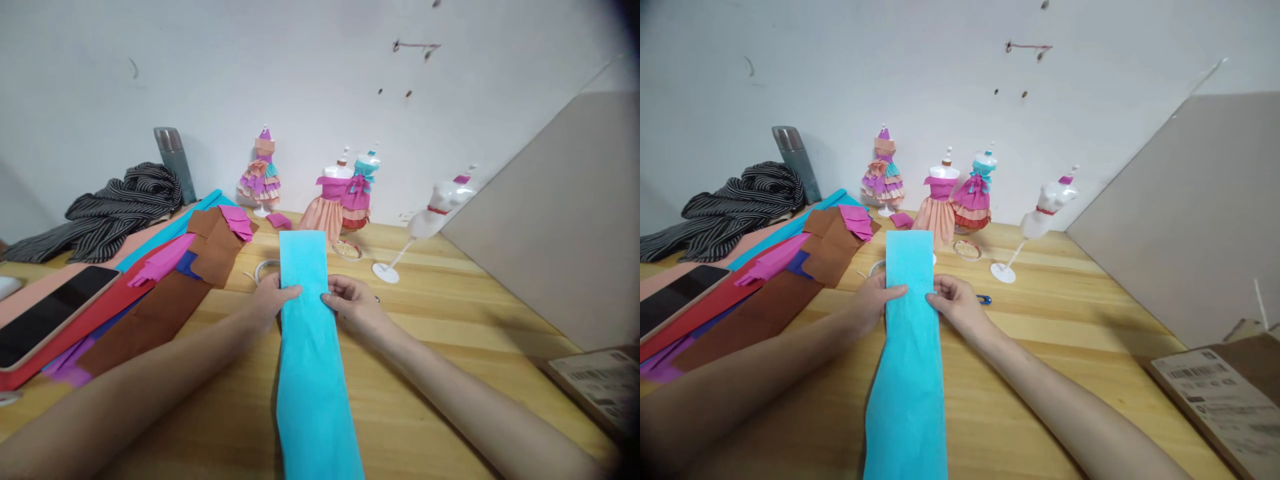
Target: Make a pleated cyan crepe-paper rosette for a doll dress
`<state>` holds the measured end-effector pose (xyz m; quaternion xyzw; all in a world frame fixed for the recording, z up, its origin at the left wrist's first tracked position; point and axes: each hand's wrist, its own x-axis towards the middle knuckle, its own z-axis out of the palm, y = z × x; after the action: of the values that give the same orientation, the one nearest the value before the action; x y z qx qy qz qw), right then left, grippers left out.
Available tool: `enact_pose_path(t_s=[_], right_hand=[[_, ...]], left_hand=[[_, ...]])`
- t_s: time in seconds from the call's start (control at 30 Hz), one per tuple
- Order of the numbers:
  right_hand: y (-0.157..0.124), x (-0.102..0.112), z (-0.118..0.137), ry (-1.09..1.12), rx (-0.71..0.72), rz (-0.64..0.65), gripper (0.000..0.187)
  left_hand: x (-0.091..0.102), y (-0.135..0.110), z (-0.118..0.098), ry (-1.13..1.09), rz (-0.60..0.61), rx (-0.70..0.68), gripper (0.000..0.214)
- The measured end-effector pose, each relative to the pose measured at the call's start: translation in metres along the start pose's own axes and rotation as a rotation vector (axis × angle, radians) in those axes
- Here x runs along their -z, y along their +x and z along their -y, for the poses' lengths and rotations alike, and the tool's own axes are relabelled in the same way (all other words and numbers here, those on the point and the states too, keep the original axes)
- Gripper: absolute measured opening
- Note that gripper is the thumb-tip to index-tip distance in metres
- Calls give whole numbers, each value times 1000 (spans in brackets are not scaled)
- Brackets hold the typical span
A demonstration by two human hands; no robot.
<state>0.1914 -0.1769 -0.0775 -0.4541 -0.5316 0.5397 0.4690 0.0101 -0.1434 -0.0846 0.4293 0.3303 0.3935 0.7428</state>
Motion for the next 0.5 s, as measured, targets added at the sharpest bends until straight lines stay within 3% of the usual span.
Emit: enact_pose_path(t_s=[0.23, 0.5], right_hand=[[-1, 1, -5, 65, -25, -18, 27], [3, 7, -12, 143, 35, -174, 22]], left_hand=[[1, -1, 1, 147, 29, -115, 46], [3, 3, 6, 117, 32, -148, 36]])
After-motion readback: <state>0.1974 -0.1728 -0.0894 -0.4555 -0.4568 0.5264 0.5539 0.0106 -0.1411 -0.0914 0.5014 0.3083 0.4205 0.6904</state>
